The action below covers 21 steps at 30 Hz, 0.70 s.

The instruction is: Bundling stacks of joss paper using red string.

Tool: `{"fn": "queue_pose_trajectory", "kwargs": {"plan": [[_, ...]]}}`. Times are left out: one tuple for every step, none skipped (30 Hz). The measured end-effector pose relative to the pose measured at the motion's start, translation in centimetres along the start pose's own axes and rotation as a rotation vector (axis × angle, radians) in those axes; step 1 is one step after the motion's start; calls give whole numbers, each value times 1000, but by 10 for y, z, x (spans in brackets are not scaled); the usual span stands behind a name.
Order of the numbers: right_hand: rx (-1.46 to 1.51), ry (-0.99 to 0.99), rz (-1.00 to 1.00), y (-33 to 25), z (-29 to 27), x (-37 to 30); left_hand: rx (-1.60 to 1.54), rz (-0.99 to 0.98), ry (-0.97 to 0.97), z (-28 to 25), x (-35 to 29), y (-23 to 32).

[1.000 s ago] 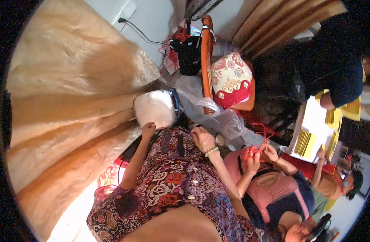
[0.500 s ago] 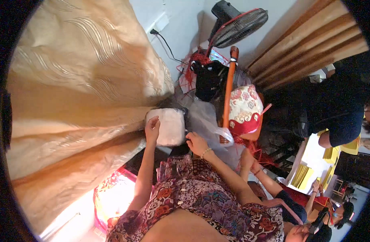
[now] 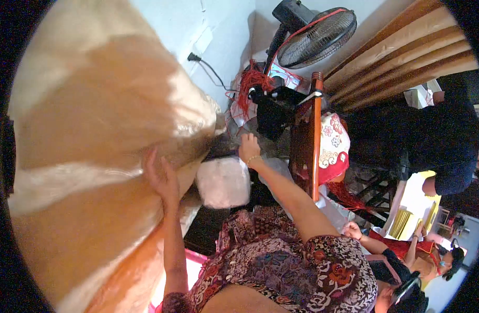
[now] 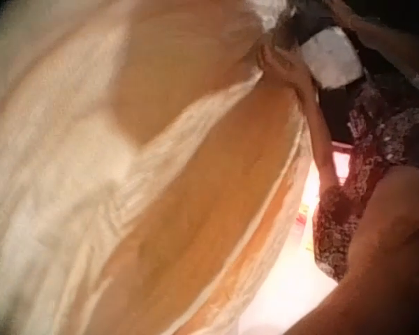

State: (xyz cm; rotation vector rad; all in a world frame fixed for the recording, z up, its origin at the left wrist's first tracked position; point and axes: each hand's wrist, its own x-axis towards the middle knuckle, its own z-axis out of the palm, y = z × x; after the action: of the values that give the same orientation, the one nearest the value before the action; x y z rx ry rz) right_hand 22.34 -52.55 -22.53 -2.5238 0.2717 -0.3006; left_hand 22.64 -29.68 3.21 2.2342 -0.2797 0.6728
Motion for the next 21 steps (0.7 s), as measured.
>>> {"fn": "queue_pose_trajectory", "kwargs": {"plan": [[-21,-9,18,6,0,17,145,200,57,-4,10,5],[-49,-18,37,19,4,35,145,208,55,-1,17,5],[-106,-19,-8,32,9,48,220,242,81,3,21,2],[-158,-95,-44,52,21,60,289,281,108,10,24,-2],[-194,-166,-93,58,37,76,378,288,130,14,26,-10],[-243,-278,-141,65,54,85,465,293,151,20,24,-21],[-219,-273,-151,66,78,92,529,295,263,24,14,-49],[-258,-317,-201,79,102,96,709,537,250,27,14,-66],[-290,-363,-256,91,127,102,772,506,166,18,-3,-98],[-265,-468,-210,104,143,110,776,514,147,-6,-45,-111],[-246,-480,-199,116,162,116,770,645,409,-6,-28,-181],[-445,-526,-306,126,183,120,781,657,384,-13,-47,-220],[-646,-575,-417,135,205,124,799,654,347,-9,-51,-241],[-176,-513,57,210,223,136,724,645,347,33,-43,-252],[-148,-539,66,210,248,138,751,647,305,37,-38,-258],[-478,-413,-52,215,269,142,768,645,275,47,-32,-259],[-808,-274,-173,221,286,147,779,641,249,59,-27,-261],[-139,-362,286,230,303,161,784,634,226,72,-23,-262],[-151,-363,298,248,312,167,777,622,213,90,-22,-265],[106,-332,451,269,317,173,763,608,204,110,-22,-268],[360,-283,596,293,316,181,741,591,199,132,-22,-270]]}}
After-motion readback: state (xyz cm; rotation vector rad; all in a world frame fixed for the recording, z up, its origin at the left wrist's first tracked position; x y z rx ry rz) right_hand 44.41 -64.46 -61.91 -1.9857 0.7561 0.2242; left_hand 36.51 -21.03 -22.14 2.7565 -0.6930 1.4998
